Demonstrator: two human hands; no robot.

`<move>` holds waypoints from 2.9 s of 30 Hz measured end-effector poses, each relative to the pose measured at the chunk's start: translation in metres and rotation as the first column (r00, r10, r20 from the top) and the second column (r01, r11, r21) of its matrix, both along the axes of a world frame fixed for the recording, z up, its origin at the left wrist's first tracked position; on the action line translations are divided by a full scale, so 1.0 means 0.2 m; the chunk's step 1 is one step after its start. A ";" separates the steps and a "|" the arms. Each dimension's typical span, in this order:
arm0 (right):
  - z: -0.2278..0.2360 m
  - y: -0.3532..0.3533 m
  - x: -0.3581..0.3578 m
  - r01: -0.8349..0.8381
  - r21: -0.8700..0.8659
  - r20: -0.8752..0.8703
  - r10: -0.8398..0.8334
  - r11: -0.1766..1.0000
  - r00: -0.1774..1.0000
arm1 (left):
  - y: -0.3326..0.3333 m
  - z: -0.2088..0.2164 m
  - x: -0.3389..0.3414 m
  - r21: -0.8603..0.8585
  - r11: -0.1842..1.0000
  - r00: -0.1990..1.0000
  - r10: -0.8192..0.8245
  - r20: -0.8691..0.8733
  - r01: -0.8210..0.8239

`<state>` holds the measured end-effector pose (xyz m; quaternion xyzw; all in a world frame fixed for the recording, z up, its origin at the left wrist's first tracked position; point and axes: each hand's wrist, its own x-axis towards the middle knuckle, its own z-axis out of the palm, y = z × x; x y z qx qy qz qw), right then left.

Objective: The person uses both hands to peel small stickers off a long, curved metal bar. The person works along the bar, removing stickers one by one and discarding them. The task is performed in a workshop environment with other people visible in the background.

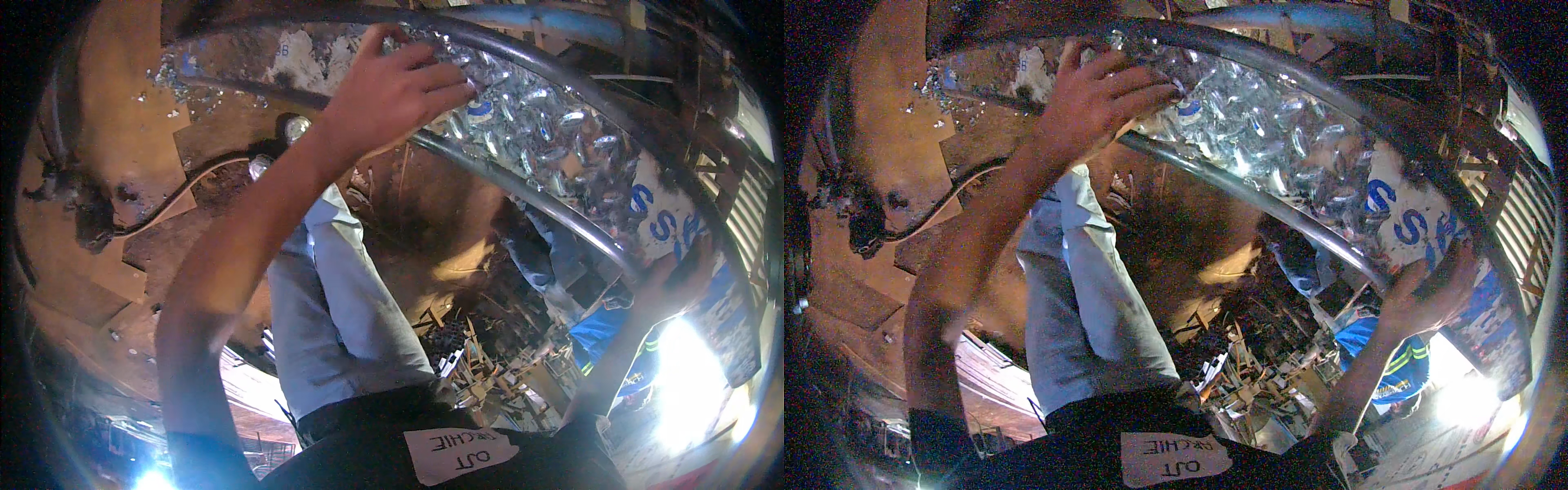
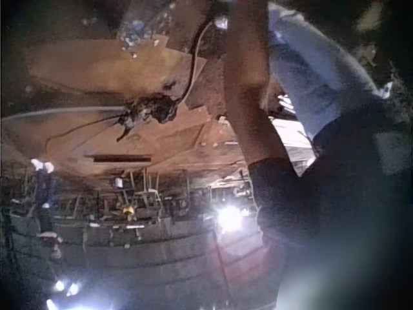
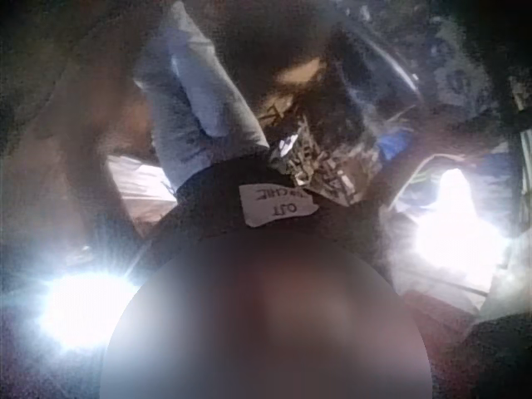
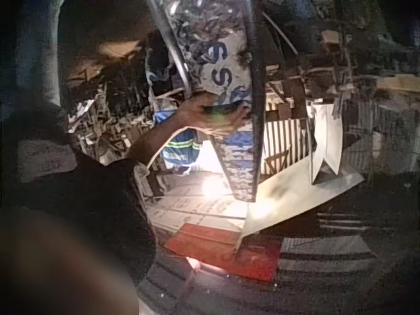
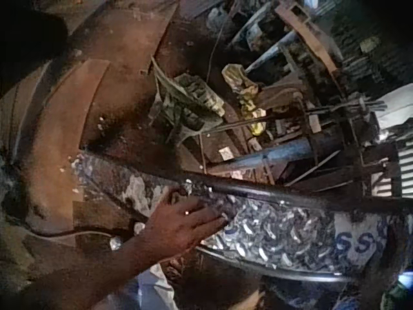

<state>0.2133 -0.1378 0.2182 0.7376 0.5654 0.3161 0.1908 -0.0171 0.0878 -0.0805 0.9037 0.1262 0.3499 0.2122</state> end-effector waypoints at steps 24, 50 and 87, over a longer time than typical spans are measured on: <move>0.02 0.02 -0.01 0.031 -0.032 0.043 -0.029 0.999 0.999 | 0.07 0.03 0.08 0.012 0.977 0.958 -0.206 -0.201 0.213; 0.00 -0.01 0.04 0.020 -0.016 0.072 -0.019 1.000 0.997 | 0.07 0.05 0.08 -0.014 0.988 0.986 -0.154 0.065 0.155; -0.02 0.00 0.00 -0.007 0.088 -0.005 0.008 0.996 1.000 | 0.01 0.15 0.04 0.105 0.994 0.998 0.005 -0.061 0.002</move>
